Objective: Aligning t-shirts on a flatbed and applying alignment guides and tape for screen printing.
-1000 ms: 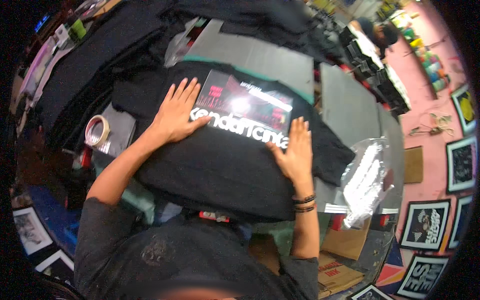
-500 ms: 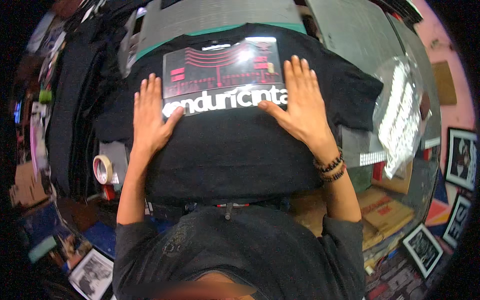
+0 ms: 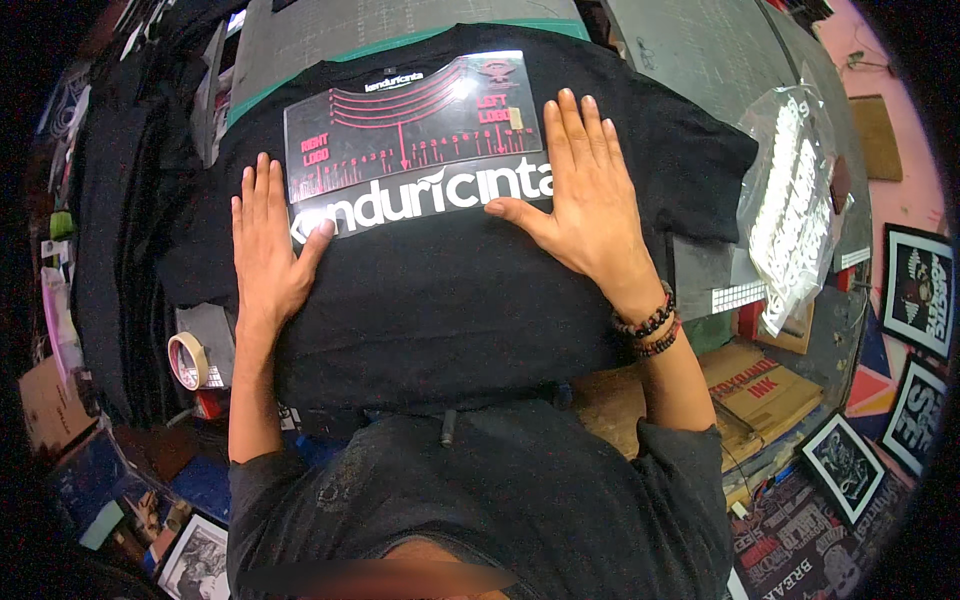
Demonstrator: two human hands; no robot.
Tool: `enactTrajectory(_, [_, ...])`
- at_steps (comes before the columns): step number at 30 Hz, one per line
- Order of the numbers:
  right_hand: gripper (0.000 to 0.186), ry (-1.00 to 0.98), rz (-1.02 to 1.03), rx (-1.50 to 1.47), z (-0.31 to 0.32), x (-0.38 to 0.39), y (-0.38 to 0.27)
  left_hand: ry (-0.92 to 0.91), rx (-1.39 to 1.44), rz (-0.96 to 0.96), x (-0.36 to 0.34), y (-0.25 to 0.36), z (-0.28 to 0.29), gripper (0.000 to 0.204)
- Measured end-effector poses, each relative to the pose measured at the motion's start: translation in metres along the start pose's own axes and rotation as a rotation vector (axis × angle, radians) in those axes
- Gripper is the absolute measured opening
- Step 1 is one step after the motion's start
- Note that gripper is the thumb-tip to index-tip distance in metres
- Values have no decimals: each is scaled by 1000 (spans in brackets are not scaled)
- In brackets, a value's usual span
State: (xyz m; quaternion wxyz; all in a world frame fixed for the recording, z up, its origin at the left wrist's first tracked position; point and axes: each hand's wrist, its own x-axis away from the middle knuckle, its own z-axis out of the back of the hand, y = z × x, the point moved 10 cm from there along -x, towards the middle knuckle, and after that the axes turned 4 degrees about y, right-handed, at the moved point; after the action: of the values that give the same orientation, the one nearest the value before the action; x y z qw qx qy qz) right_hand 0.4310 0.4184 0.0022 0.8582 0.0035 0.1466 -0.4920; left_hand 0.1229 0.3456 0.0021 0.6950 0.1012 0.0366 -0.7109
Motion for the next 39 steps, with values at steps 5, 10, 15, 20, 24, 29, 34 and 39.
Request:
enactTrajectory(5, [119,3,-5,-30,2,-1,-1,-2,8,-2,0,0,1,98])
enactTrajectory(10, [117,6,-12,-35,5,-1,-1,-8,9,-1,-2,1,2,98])
enactTrajectory(15, [114,14,10,-15,7,-2,-5,-4,9,-5,-1,2,3,99])
enactTrajectory(20, [109,18,16,-14,7,-3,-7,19,8,-13,0,1,4,100])
enactTrajectory(24, [107,27,21,0,4,-2,-6,50,27,-4,1,-2,4,100])
enactTrajectory(29, [105,38,30,35,0,2,-3,47,8,6,4,-5,-1,98])
enactTrajectory(34, [103,54,38,47,-2,3,-2,55,-1,27,5,-7,-4,100])
enactTrajectory(39, [102,52,27,68,-6,3,1,75,-8,28,5,-8,-5,101])
